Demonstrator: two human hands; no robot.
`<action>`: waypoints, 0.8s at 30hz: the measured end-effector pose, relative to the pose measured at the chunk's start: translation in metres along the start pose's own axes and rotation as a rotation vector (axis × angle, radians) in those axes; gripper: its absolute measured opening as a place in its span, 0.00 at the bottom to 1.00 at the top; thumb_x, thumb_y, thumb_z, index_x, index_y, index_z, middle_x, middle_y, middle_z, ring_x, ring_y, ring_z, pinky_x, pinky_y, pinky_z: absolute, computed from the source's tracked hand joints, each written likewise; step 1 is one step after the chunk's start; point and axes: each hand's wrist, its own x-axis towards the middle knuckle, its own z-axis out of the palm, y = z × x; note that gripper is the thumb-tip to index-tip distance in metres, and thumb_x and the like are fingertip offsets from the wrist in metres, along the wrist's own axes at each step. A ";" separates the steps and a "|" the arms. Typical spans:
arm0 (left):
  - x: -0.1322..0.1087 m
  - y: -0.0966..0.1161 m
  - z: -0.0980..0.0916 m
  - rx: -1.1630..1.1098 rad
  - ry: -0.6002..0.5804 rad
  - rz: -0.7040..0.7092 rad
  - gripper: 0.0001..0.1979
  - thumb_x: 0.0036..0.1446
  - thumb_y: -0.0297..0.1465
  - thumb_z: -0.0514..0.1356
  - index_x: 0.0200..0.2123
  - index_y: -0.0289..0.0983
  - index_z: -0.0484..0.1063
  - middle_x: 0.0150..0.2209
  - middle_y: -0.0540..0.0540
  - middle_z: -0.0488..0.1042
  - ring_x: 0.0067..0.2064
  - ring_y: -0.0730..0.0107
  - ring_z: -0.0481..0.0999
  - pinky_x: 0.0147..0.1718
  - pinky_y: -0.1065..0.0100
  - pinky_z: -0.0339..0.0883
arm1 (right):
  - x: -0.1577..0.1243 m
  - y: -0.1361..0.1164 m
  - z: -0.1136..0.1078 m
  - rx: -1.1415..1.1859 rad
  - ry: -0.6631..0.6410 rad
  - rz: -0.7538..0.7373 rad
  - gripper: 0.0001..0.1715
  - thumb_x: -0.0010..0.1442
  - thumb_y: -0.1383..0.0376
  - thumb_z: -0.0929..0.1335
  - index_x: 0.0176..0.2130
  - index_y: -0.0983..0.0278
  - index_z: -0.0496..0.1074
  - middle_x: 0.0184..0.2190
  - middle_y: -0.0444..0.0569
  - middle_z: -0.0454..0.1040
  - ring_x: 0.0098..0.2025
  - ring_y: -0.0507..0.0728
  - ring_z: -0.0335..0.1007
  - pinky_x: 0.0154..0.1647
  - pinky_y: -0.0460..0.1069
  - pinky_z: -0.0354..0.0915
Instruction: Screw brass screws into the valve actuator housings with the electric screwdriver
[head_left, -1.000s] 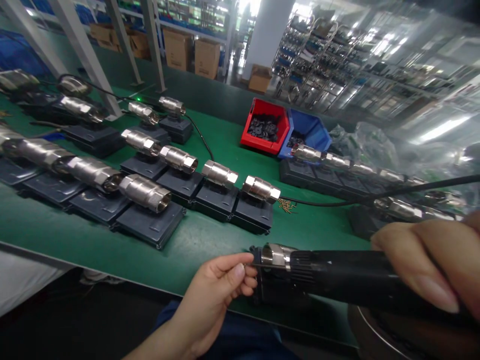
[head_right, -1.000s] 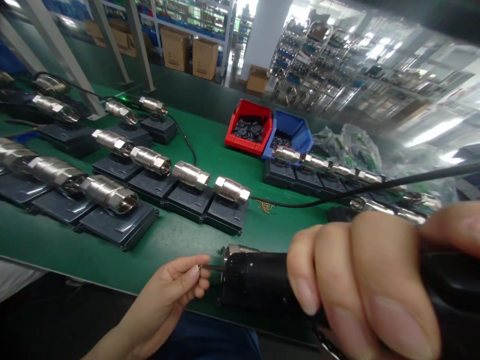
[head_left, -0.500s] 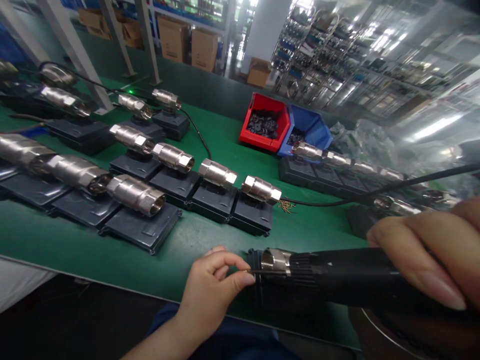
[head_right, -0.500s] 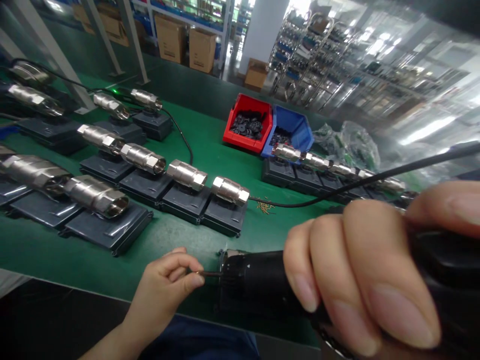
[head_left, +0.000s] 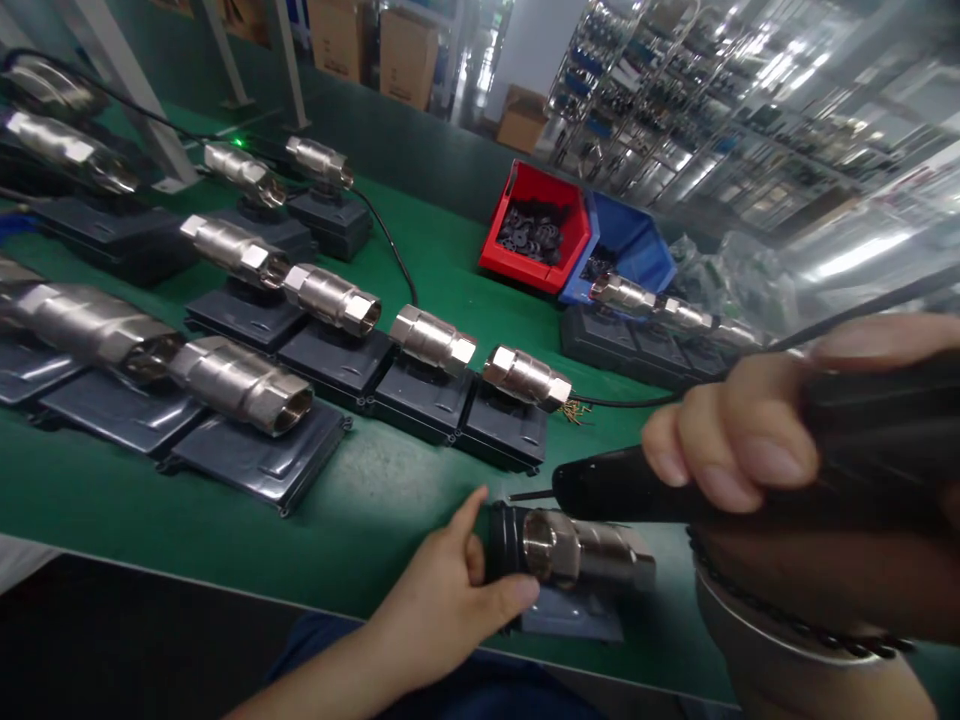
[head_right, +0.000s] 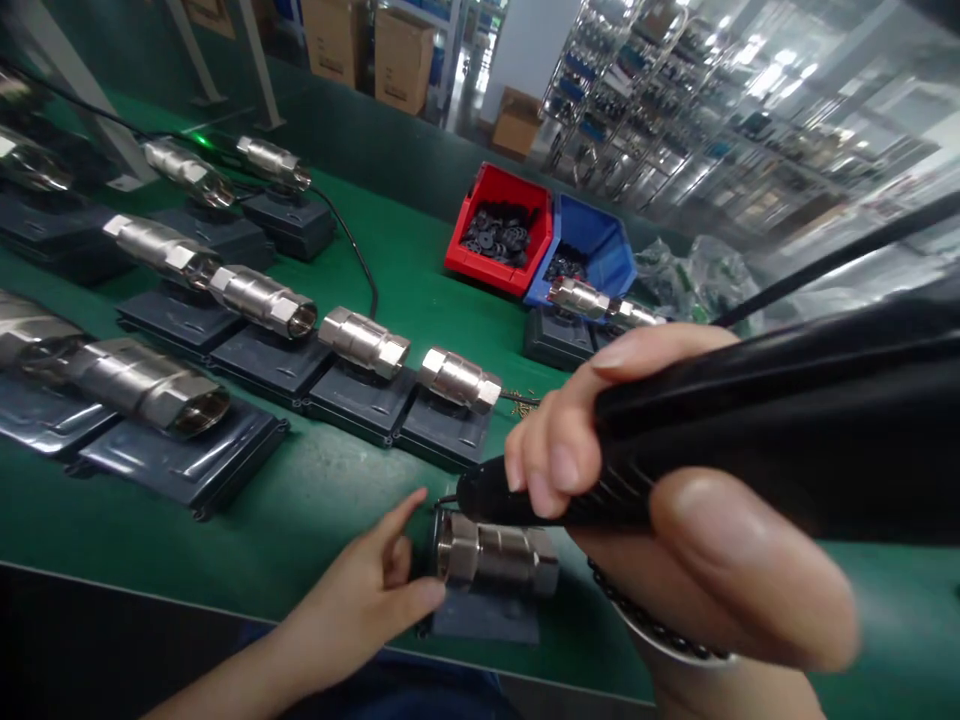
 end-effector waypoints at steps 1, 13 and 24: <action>0.001 -0.001 0.003 -0.054 -0.069 -0.011 0.43 0.47 0.36 0.62 0.61 0.32 0.43 0.23 0.56 0.61 0.26 0.74 0.62 0.26 0.74 0.54 | 0.003 0.001 0.001 0.022 -0.038 -0.029 0.14 0.58 0.54 0.66 0.40 0.60 0.68 0.21 0.43 0.62 0.21 0.49 0.60 0.23 0.48 0.62; 0.009 0.012 0.008 -0.412 -0.256 0.002 0.24 0.45 0.24 0.62 0.47 0.35 0.60 0.30 0.54 0.68 0.28 0.79 0.66 0.22 0.78 0.51 | 0.005 0.010 -0.006 0.018 -0.206 0.046 0.22 0.52 0.60 0.69 0.45 0.62 0.62 0.25 0.44 0.61 0.25 0.51 0.60 0.27 0.51 0.62; 0.011 0.012 0.010 -0.361 -0.182 -0.002 0.22 0.43 0.23 0.62 0.44 0.34 0.62 0.19 0.60 0.55 0.20 0.81 0.52 0.19 0.77 0.45 | 0.023 0.014 0.015 0.079 -0.110 0.207 0.16 0.53 0.53 0.68 0.35 0.61 0.64 0.19 0.42 0.62 0.18 0.50 0.59 0.20 0.48 0.60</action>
